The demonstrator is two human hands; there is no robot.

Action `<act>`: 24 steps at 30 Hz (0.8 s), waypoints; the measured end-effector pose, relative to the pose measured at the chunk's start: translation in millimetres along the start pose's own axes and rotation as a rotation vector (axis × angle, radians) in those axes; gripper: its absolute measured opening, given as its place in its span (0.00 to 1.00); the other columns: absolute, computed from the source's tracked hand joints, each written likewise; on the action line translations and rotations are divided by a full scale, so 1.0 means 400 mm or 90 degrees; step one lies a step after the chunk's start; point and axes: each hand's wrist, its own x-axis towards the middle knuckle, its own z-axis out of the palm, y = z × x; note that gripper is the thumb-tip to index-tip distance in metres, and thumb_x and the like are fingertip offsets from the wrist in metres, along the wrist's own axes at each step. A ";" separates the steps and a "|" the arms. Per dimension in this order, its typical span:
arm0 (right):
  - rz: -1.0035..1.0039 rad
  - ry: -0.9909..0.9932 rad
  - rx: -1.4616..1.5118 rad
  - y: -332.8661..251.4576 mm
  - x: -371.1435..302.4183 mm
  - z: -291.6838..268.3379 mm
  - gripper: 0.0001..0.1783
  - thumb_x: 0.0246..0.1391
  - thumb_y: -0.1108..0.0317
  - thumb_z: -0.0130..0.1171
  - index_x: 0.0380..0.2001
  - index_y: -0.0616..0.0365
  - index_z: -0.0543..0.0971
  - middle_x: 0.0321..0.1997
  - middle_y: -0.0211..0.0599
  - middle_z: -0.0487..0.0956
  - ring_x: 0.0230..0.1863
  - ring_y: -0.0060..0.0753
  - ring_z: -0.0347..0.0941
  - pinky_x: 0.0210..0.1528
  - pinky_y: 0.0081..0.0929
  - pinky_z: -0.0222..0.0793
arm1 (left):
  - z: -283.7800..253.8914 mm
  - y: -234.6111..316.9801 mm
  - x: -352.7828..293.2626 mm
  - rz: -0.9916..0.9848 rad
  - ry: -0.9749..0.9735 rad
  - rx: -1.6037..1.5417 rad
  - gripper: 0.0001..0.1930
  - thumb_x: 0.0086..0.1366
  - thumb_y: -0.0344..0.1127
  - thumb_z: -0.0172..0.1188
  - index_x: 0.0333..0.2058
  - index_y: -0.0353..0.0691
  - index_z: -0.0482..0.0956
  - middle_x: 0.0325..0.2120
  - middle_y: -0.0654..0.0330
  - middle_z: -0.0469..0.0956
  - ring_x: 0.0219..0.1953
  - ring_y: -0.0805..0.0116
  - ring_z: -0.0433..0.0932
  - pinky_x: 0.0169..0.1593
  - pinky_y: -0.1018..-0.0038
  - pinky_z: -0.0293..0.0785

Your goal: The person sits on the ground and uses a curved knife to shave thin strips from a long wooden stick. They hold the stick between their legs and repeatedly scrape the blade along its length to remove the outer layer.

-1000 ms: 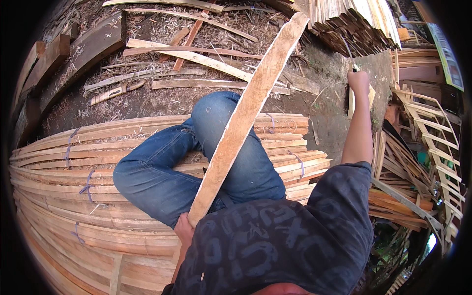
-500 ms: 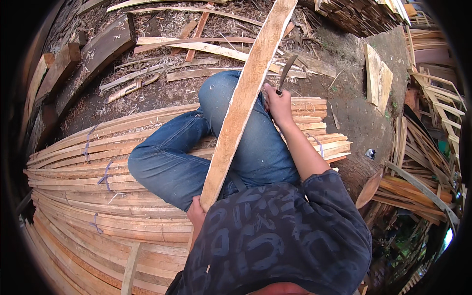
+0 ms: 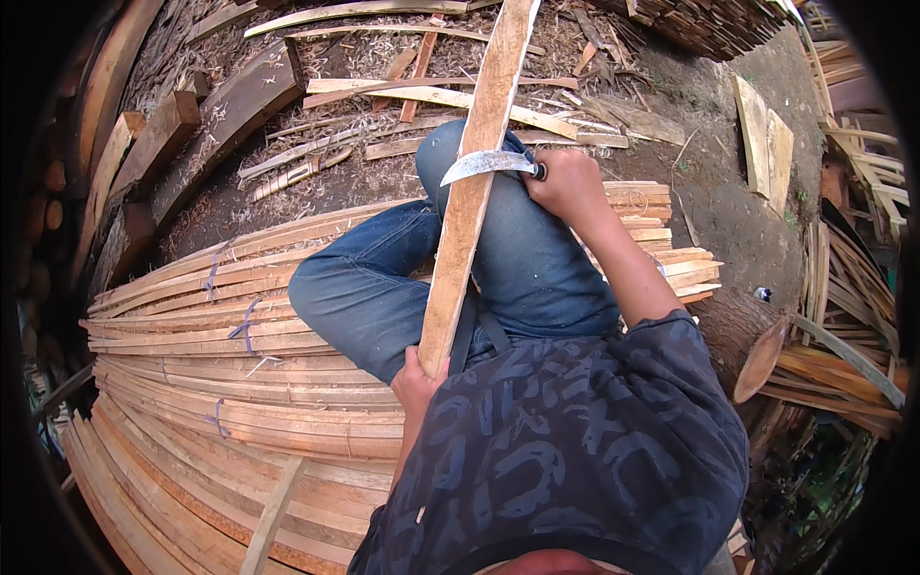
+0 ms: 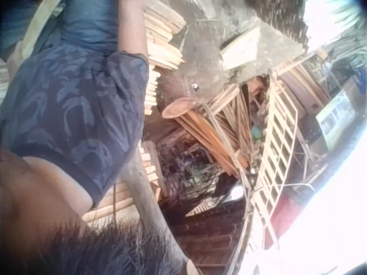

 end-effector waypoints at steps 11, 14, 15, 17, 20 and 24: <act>0.142 0.058 -0.174 0.123 0.214 -0.069 0.10 0.44 0.60 0.61 0.26 0.53 0.84 0.26 0.48 0.81 0.33 0.47 0.81 0.37 0.42 0.77 | 0.022 -0.011 -0.006 -0.033 0.005 0.011 0.23 0.45 0.44 0.72 0.36 0.43 0.71 0.20 0.48 0.77 0.28 0.40 0.77 0.30 0.53 0.70; 0.124 0.048 -0.222 0.144 0.297 -0.108 0.14 0.48 0.59 0.59 0.31 0.59 0.83 0.34 0.50 0.82 0.38 0.50 0.81 0.42 0.43 0.76 | 0.018 -0.030 -0.007 -0.045 -0.004 0.017 0.23 0.45 0.43 0.72 0.36 0.43 0.71 0.21 0.47 0.77 0.29 0.40 0.77 0.31 0.53 0.70; 0.192 0.027 -0.234 0.150 0.337 -0.116 0.16 0.49 0.58 0.58 0.33 0.60 0.83 0.37 0.50 0.82 0.41 0.51 0.80 0.44 0.43 0.76 | 0.020 -0.036 -0.002 -0.049 -0.008 0.019 0.23 0.45 0.43 0.72 0.36 0.43 0.71 0.21 0.47 0.77 0.29 0.40 0.77 0.31 0.53 0.70; 0.455 0.124 -0.056 0.352 0.426 -0.211 0.20 0.49 0.56 0.57 0.38 0.60 0.83 0.43 0.51 0.82 0.46 0.52 0.79 0.48 0.44 0.74 | 0.030 -0.014 -0.002 -0.052 -0.008 -0.035 0.22 0.45 0.42 0.72 0.35 0.43 0.71 0.21 0.46 0.77 0.29 0.39 0.77 0.31 0.53 0.70; 0.526 0.128 -0.143 0.572 0.436 -0.244 0.22 0.50 0.54 0.56 0.40 0.61 0.82 0.45 0.53 0.81 0.49 0.54 0.77 0.51 0.43 0.72 | 0.020 -0.006 0.008 -0.064 -0.003 -0.007 0.21 0.45 0.41 0.72 0.34 0.43 0.71 0.21 0.46 0.77 0.29 0.39 0.77 0.31 0.53 0.71; 0.394 0.074 -0.045 0.485 0.278 -0.121 0.24 0.52 0.50 0.59 0.32 0.64 0.83 0.34 0.56 0.82 0.41 0.57 0.79 0.44 0.44 0.72 | 0.024 -0.013 0.002 -0.069 0.009 -0.056 0.20 0.46 0.41 0.71 0.33 0.42 0.71 0.20 0.48 0.77 0.27 0.40 0.77 0.29 0.56 0.71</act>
